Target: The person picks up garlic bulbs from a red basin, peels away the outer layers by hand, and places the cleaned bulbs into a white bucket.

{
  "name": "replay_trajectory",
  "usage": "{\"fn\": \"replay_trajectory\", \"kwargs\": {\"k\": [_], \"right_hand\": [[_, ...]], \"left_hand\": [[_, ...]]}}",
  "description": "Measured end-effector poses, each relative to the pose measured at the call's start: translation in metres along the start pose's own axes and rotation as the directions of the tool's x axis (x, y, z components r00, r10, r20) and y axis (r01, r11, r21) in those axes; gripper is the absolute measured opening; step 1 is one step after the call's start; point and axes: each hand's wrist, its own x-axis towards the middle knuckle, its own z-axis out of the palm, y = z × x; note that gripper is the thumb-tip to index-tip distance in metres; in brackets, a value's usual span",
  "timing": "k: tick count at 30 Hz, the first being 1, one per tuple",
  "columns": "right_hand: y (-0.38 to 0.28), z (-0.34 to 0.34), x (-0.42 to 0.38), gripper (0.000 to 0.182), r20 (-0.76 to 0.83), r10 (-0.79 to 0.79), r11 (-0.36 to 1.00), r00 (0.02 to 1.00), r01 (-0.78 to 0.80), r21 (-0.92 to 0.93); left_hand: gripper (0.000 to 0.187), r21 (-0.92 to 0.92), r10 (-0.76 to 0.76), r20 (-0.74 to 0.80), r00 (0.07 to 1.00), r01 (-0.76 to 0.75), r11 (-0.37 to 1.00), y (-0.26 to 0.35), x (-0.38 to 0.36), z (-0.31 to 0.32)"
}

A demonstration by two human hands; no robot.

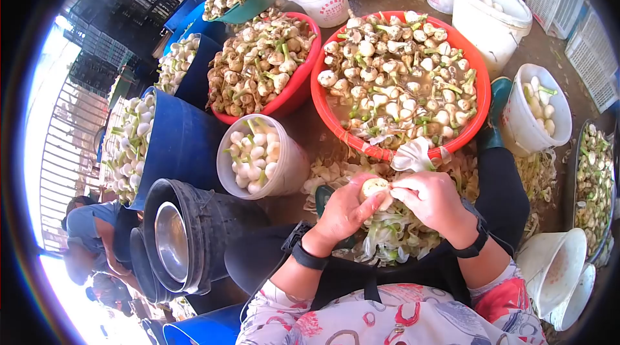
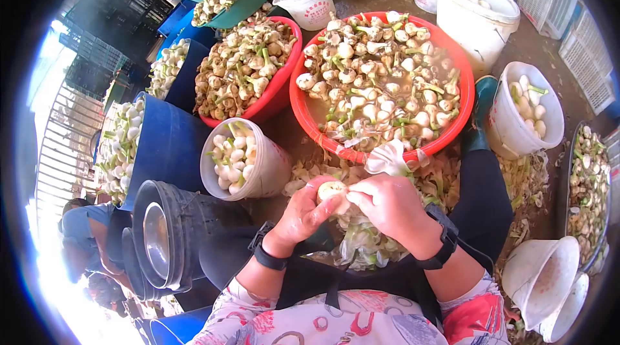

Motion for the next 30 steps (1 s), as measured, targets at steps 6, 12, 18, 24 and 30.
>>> {"fn": "replay_trajectory", "kwargs": {"k": [6, 12, 18, 24, 30], "right_hand": [[0.004, 0.001, 0.003, 0.008, 0.091, 0.045, 0.999, 0.995, -0.046, 0.013], [0.079, 0.014, 0.019, 0.025, 0.155, 0.344, 0.916, 0.926, -0.294, -0.274], [0.054, 0.015, 0.023, 0.016, 0.134, 0.071, 0.995, 0.988, -0.06, -0.086], [0.027, 0.006, 0.018, 0.013, 0.296, -0.072, 0.997, 0.953, 0.076, -0.003], [0.023, 0.03, 0.001, 0.012, 0.069, 0.055, 0.995, 0.996, -0.05, -0.082]], "left_hand": [[0.038, -0.28, -0.028, 0.065, 0.997, 0.045, 0.959, 0.003, -0.002, -0.001], [0.051, -0.645, 0.014, 0.115, 0.993, 0.064, 0.762, 0.003, -0.003, -0.014], [0.062, -0.552, 0.011, 0.08, 0.997, 0.035, 0.833, -0.016, 0.005, -0.022], [0.052, -0.419, -0.172, -0.034, 0.984, 0.142, 0.897, 0.004, 0.015, -0.006], [0.047, 0.251, -0.013, -0.198, 0.98, 0.063, 0.966, 0.004, 0.009, 0.001]]}}
